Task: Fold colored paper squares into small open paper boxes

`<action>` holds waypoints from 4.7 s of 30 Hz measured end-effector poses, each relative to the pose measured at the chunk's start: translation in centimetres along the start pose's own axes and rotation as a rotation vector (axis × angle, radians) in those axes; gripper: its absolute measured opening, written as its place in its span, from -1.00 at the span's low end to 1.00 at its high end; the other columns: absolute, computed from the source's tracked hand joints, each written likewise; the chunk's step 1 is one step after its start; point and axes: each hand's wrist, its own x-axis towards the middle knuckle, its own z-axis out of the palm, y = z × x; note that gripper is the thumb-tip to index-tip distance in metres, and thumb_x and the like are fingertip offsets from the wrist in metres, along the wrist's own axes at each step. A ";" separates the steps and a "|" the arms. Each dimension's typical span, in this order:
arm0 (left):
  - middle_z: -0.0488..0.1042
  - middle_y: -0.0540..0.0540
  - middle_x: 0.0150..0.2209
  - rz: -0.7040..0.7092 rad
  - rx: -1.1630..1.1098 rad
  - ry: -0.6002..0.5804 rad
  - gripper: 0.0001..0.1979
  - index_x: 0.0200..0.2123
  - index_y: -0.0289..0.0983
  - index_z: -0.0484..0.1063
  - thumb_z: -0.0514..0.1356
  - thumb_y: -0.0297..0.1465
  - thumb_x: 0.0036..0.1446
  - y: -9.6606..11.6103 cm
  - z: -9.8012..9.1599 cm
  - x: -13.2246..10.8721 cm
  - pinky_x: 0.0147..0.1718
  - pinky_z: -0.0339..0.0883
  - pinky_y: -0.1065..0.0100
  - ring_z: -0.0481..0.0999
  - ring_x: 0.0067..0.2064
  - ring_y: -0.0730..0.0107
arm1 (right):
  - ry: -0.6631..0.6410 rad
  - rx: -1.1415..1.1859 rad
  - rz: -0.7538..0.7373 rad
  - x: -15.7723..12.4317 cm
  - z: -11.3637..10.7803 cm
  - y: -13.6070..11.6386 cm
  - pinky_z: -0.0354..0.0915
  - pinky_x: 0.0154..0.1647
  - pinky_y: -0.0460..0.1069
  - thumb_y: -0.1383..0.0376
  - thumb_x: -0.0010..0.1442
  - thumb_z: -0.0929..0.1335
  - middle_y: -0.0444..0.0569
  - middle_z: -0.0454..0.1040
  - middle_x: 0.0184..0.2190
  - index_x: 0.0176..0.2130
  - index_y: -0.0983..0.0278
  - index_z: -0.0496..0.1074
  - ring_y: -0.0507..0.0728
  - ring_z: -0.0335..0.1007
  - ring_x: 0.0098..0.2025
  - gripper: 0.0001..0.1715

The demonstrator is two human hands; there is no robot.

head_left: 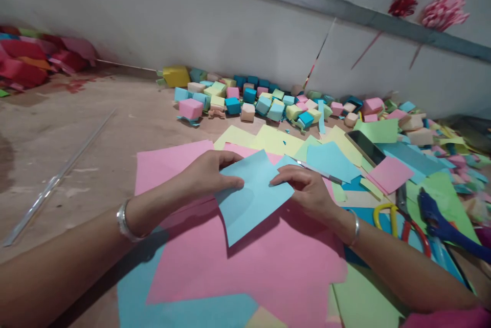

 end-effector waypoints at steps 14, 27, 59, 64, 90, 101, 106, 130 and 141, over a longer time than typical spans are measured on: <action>0.30 0.03 -0.54 0.056 -0.032 -0.070 -0.51 -0.53 -0.25 0.27 -0.03 0.00 0.26 1.1 2.1 -1.9 -0.49 0.17 0.39 0.30 -0.49 0.42 | 0.128 -0.011 0.381 -0.1 0.9 -0.9 0.19 -0.60 -0.08 0.17 0.11 0.43 -0.17 0.35 -0.60 -0.47 0.29 0.40 0.00 0.25 -0.57 -0.73; 0.51 0.00 -0.43 0.027 0.233 -0.078 -0.71 -0.26 -0.27 0.54 0.05 -0.30 0.13 0.9 2.3 -1.8 -0.38 0.25 0.37 0.45 -0.39 0.35 | 0.186 0.024 0.391 -0.1 1.0 -0.6 0.15 -0.69 -0.11 0.12 0.10 0.43 -0.24 0.24 -0.65 -0.48 0.26 0.34 -0.03 0.17 -0.62 -0.68; 0.52 -0.02 -0.41 0.014 0.198 -0.066 -0.75 -0.44 -0.24 0.55 0.17 -0.21 -0.01 0.2 1.5 -0.7 -0.35 0.32 0.36 0.48 -0.33 0.33 | 0.079 -0.057 0.268 0.8 -0.2 -0.1 0.22 -0.44 -0.07 0.20 0.14 0.39 -0.12 0.48 -0.45 -0.33 0.26 0.47 0.03 0.34 -0.42 -0.84; 0.57 -0.01 -0.40 -0.044 0.198 -0.168 -0.72 -0.32 -0.23 0.59 0.19 -0.23 -0.04 0.1 0.9 -0.8 -0.40 0.27 0.39 0.49 -0.36 0.33 | 0.018 -0.256 0.211 0.6 -0.4 -0.4 0.18 -0.41 -0.06 0.29 0.18 0.35 -0.15 0.47 -0.48 -0.40 0.25 0.45 0.02 0.32 -0.43 -0.88; 0.61 0.01 -0.36 0.067 0.544 -0.055 -0.85 -0.37 -0.20 0.59 0.19 -0.40 0.05 -0.6 1.9 -1.0 -0.34 0.21 0.36 0.51 -0.32 0.34 | -0.115 -0.890 -0.157 -1.1 1.0 0.8 -0.01 -0.42 -0.02 0.42 0.30 0.19 -0.04 0.37 -0.48 -0.41 0.29 0.34 0.06 0.18 -0.43 -0.73; 0.43 -0.03 -0.44 0.260 0.718 -0.020 -0.78 -0.41 -0.20 0.54 0.11 -0.53 0.09 -1.0 2.6 -1.3 -0.44 0.04 0.36 0.35 -0.42 0.39 | -0.241 -1.025 -0.223 -1.3 0.9 -0.8 -0.12 -0.43 0.00 0.46 -0.12 0.28 -0.05 0.30 -0.43 -0.38 0.28 0.27 0.07 0.03 -0.41 -0.80; 0.36 -0.10 -0.44 0.504 0.869 -0.006 -0.75 -0.51 -0.25 0.50 0.09 -0.59 0.08 -1.4 3.1 -1.3 -0.43 0.03 0.30 0.31 -0.37 0.30 | -0.207 -1.094 -0.237 -1.0 1.1 -0.1 -0.12 -0.43 0.00 0.52 -0.06 0.25 -0.04 0.32 -0.46 -0.42 0.31 0.30 0.06 0.05 -0.42 -0.84; 0.35 -0.16 -0.42 0.501 1.234 0.026 -0.72 -0.39 -0.29 0.36 0.03 -0.32 0.36 -0.2 6.4 -2.0 -0.44 -0.01 0.20 0.23 -0.42 0.22 | -0.089 -1.190 -0.313 -0.9 1.5 0.6 -0.11 -0.45 0.00 0.56 0.12 0.20 -0.05 0.32 -0.54 -0.48 0.31 0.31 0.05 0.01 -0.47 -0.75; 0.33 -0.13 -0.26 0.575 0.935 -0.032 -0.92 -0.23 -0.25 0.37 0.20 -0.40 0.21 -1.0 4.9 -2.7 -0.35 0.06 0.23 0.24 -0.30 0.23 | -0.162 -1.154 -0.296 -1.3 1.2 0.3 -0.11 -0.44 0.03 0.52 -0.01 0.24 -0.03 0.31 -0.46 -0.40 0.29 0.29 0.08 0.03 -0.44 -0.84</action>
